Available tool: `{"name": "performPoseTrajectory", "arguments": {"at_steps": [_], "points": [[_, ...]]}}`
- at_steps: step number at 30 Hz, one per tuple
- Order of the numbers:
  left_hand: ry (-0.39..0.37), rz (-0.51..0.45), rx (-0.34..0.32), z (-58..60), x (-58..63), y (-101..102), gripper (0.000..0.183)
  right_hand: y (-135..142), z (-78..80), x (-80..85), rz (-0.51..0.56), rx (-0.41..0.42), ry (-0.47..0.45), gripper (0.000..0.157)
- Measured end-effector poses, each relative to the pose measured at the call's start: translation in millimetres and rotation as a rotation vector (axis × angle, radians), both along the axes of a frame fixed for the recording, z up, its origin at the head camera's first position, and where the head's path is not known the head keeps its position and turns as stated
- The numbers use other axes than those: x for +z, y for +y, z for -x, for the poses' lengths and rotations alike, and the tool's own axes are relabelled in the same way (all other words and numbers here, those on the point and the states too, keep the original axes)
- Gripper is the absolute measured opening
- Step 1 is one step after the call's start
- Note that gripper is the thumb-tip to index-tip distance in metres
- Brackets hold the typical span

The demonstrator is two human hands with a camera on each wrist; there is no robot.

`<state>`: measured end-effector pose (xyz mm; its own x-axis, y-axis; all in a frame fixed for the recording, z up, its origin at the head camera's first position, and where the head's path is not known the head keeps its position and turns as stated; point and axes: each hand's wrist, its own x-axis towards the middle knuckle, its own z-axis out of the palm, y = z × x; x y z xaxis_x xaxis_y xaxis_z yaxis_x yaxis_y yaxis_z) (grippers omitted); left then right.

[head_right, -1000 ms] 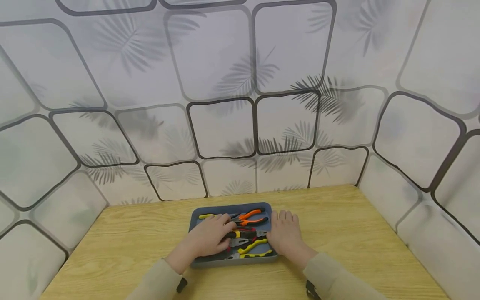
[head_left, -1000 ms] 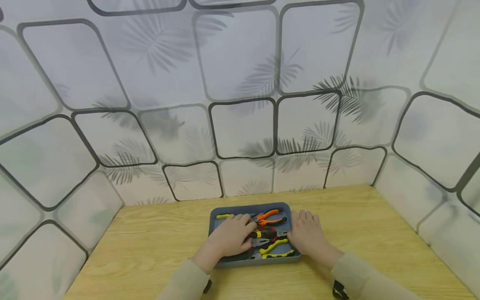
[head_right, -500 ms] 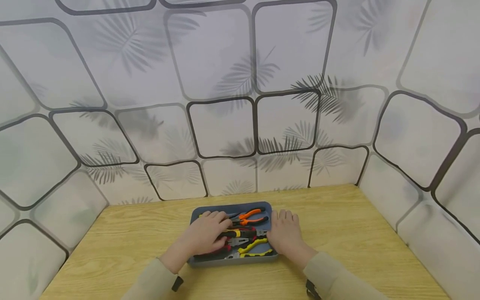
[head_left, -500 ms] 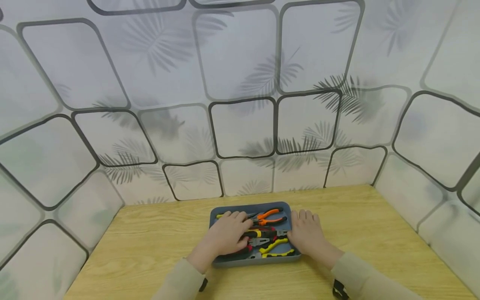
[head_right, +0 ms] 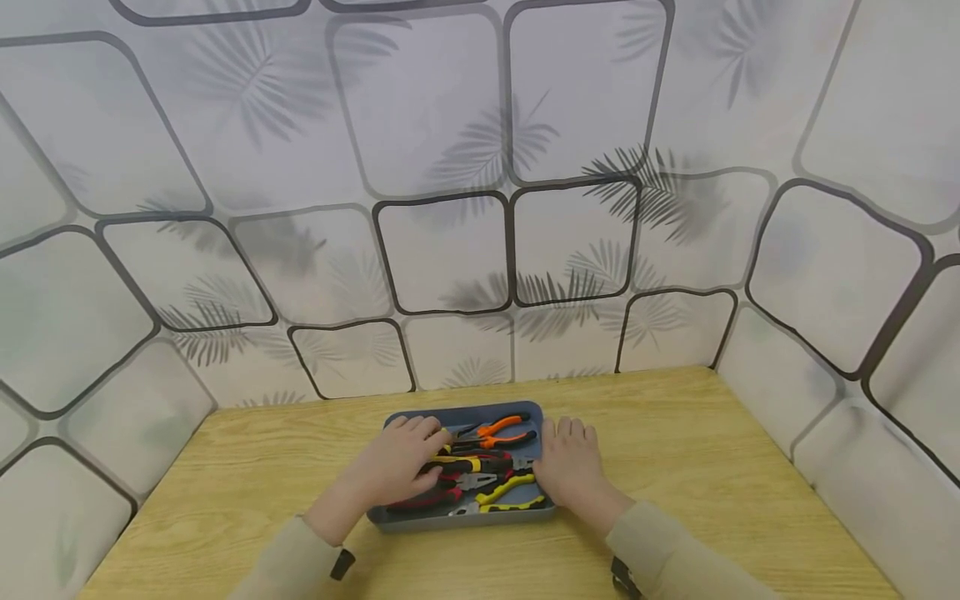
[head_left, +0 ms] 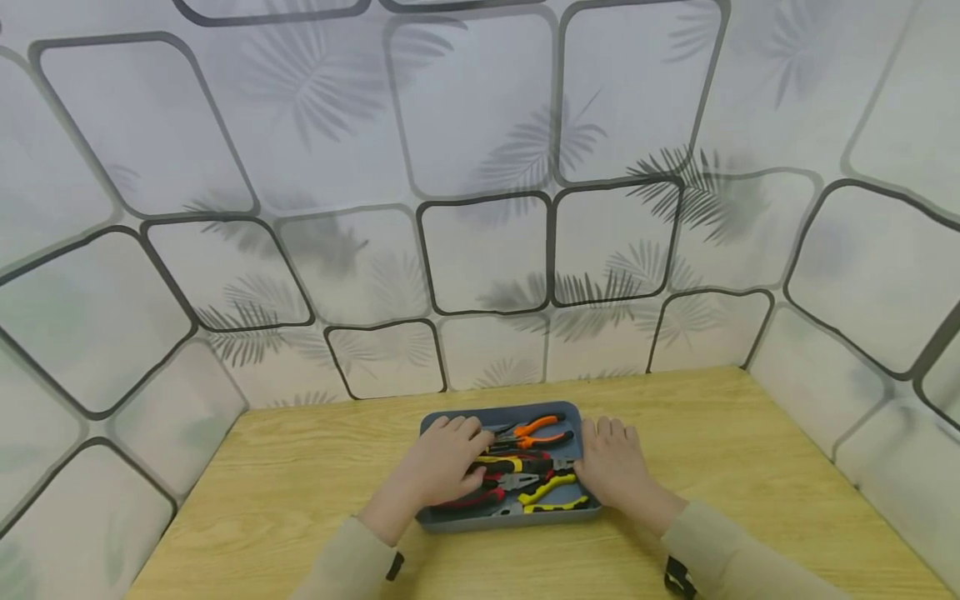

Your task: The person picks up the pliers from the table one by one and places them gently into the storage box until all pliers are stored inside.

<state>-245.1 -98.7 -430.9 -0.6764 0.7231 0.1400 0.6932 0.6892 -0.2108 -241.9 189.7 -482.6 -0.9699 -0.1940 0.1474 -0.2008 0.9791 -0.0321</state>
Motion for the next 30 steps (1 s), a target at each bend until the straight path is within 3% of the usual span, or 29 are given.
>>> {"name": "performPoseTrajectory", "arguments": {"at_steps": [7, 18, 30], "points": [[-0.016, 0.005, 0.029, -1.7, -2.0, -9.6, 0.039, -0.2, -1.3, 0.7, -0.014, -0.002, -0.013, 0.035], [-0.086, -0.07, 0.064, -8.6, -3.0, -28.1, 0.029, -0.8, -1.2, 0.8, -0.023, -0.004, -0.009, 0.037], [-0.078, -0.129, 0.105, -19.4, -7.1, -58.7, 0.03, -1.8, -3.5, 0.0, -0.102, 0.035, 0.1, 0.038]]}}
